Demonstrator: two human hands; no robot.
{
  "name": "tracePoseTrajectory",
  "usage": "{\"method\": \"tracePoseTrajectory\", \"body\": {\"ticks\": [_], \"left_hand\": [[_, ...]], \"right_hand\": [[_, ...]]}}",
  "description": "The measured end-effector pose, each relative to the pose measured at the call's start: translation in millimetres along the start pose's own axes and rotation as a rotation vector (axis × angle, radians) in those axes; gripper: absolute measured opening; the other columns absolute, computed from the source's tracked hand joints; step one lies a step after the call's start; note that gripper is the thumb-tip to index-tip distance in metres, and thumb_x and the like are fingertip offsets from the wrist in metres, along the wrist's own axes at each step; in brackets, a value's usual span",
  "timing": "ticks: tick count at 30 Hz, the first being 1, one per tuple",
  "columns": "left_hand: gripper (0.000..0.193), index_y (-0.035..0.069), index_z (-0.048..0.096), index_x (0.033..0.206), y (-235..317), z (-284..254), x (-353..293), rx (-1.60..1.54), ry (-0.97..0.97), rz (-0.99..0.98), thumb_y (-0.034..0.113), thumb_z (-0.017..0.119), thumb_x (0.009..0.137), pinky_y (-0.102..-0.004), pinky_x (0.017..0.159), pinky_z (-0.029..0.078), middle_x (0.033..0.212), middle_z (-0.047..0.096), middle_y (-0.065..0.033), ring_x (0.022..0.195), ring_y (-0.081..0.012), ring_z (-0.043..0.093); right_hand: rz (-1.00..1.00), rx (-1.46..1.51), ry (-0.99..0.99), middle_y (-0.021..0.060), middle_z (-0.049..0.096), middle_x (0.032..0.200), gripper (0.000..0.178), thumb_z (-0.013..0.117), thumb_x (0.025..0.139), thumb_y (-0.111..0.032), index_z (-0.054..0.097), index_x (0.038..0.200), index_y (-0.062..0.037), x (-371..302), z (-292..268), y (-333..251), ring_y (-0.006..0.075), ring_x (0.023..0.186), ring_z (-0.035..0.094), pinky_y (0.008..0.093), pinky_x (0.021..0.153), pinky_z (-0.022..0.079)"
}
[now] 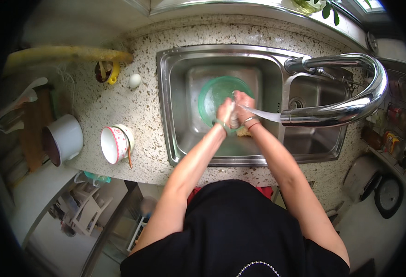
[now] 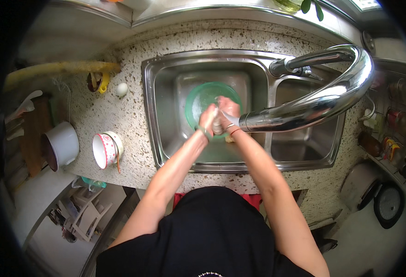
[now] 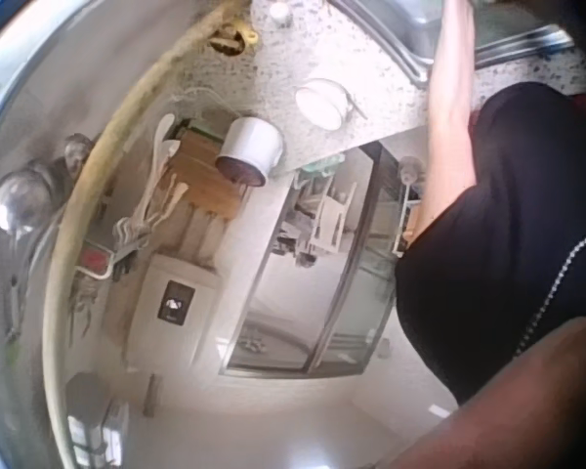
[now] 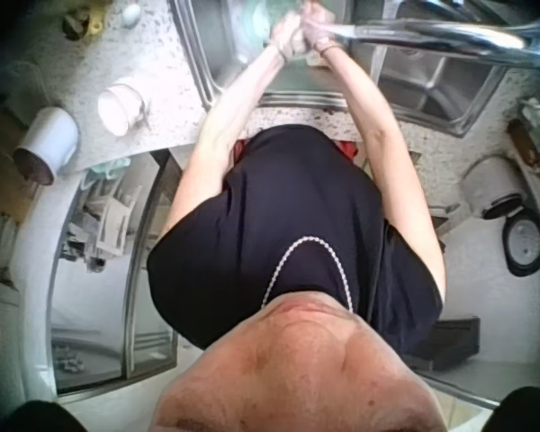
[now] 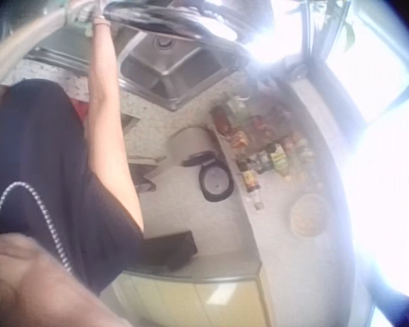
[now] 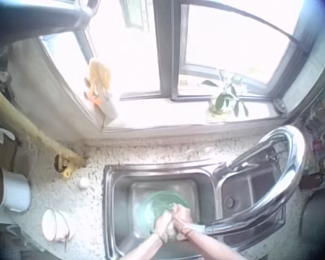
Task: The person washes a green plastic bowl, a white bowl with a red rim, and a small white bowl under running water in a double-basin stainless steel sink. They then rinse a metal scrubber and a yellow sponge, wring out a cloth, and wipe the countertop and sink surfaces before rinsing the cloth again.
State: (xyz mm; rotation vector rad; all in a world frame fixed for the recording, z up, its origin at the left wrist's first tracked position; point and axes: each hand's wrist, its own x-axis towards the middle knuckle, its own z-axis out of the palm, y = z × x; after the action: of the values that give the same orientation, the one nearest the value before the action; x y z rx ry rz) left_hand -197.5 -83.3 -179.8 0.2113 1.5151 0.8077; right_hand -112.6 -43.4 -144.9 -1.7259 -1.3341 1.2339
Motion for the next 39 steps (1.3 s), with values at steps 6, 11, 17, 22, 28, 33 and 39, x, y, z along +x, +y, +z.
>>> {"method": "tracePoseTrajectory", "body": {"ticks": [6, 11, 17, 22, 28, 33, 39], "left_hand": [[0.043, 0.001, 0.057, 0.112, 39, -33, -1, -0.658, -0.351, -0.258, 0.039, 0.054, 0.092, -0.0341, 0.081, 0.049, 0.102, 0.065, -0.0083, 0.091, -0.0195, 0.062], [0.039, 0.011, 0.059, 0.103, 47, -51, -2, -0.386, -0.106, -0.18, 0.046, 0.058, 0.088, -0.0241, 0.062, 0.047, 0.088, 0.063, -0.001, 0.084, -0.0119, 0.059], [0.043, 0.01, 0.056, 0.093, 21, -30, 13, -0.469, -0.484, -0.18, 0.052, 0.053, 0.089, -0.0249, 0.064, 0.047, 0.077, 0.059, -0.0037, 0.076, -0.0149, 0.059], [0.032, 0.008, 0.058, 0.097, 33, 23, -26, -0.567, -0.004, -0.266, 0.038, 0.046, 0.095, -0.0297, 0.074, 0.049, 0.092, 0.06, -0.0035, 0.086, -0.015, 0.058], [0.035, 0.009, 0.058, 0.095, 37, 23, -23, -0.398, -0.177, -0.167, 0.042, 0.049, 0.092, -0.0306, 0.071, 0.049, 0.089, 0.059, -0.0044, 0.083, -0.0159, 0.058], [0.034, 0.014, 0.051, 0.075, -33, -33, 30, -0.634, -0.353, -0.149, 0.043, 0.048, 0.09, -0.0311, 0.064, 0.046, 0.08, 0.057, -0.0039, 0.073, -0.0179, 0.056], [0.04, 0.005, 0.053, 0.12, 26, 21, -30, -0.4, -0.038, -0.194, 0.035, 0.049, 0.094, -0.0359, 0.084, 0.049, 0.114, 0.06, -0.0079, 0.102, -0.0196, 0.058]], "right_hand": [[0.672, 0.494, -0.3, 0.0105, 0.066, 0.083, 0.044, 0.051, 0.092, -0.043, 0.065, 0.093, -0.002, 25, -38, 40, 0.0192, 0.073, 0.06, 0.0363, 0.064, 0.047], [0.634, 0.595, -0.414, 0.0058, 0.061, 0.099, 0.047, 0.065, 0.086, -0.026, 0.047, 0.127, -0.0109, -3, -55, -5, 0.0095, 0.077, 0.058, 0.0255, 0.06, 0.049], [-0.407, -0.137, -0.158, 0.0209, 0.058, 0.078, 0.022, 0.06, 0.086, -0.023, 0.059, 0.073, -0.0052, -63, 0, -83, 0.0386, 0.058, 0.055, 0.0436, 0.055, 0.046], [0.023, -0.265, -0.064, 0.0251, 0.059, 0.07, 0.038, 0.049, 0.091, -0.033, 0.063, 0.07, -0.0045, 7, -4, -30, 0.0442, 0.071, 0.058, 0.0488, 0.064, 0.047], [-0.04, -0.501, -0.062, 0.0232, 0.062, 0.076, 0.033, 0.046, 0.092, -0.031, 0.062, 0.081, -0.0044, 5, -11, -18, 0.0438, 0.074, 0.059, 0.0514, 0.066, 0.047], [-0.288, -0.335, -0.198, 0.0235, 0.06, 0.074, 0.033, 0.045, 0.093, -0.027, 0.056, 0.074, -0.0024, -46, 9, -58, 0.0396, 0.072, 0.06, 0.0474, 0.063, 0.047], [0.041, -0.381, -0.139, 0.0253, 0.061, 0.085, 0.037, 0.042, 0.094, -0.031, 0.061, 0.087, -0.0004, 18, -18, -12, 0.0435, 0.077, 0.058, 0.0464, 0.069, 0.048]]}}
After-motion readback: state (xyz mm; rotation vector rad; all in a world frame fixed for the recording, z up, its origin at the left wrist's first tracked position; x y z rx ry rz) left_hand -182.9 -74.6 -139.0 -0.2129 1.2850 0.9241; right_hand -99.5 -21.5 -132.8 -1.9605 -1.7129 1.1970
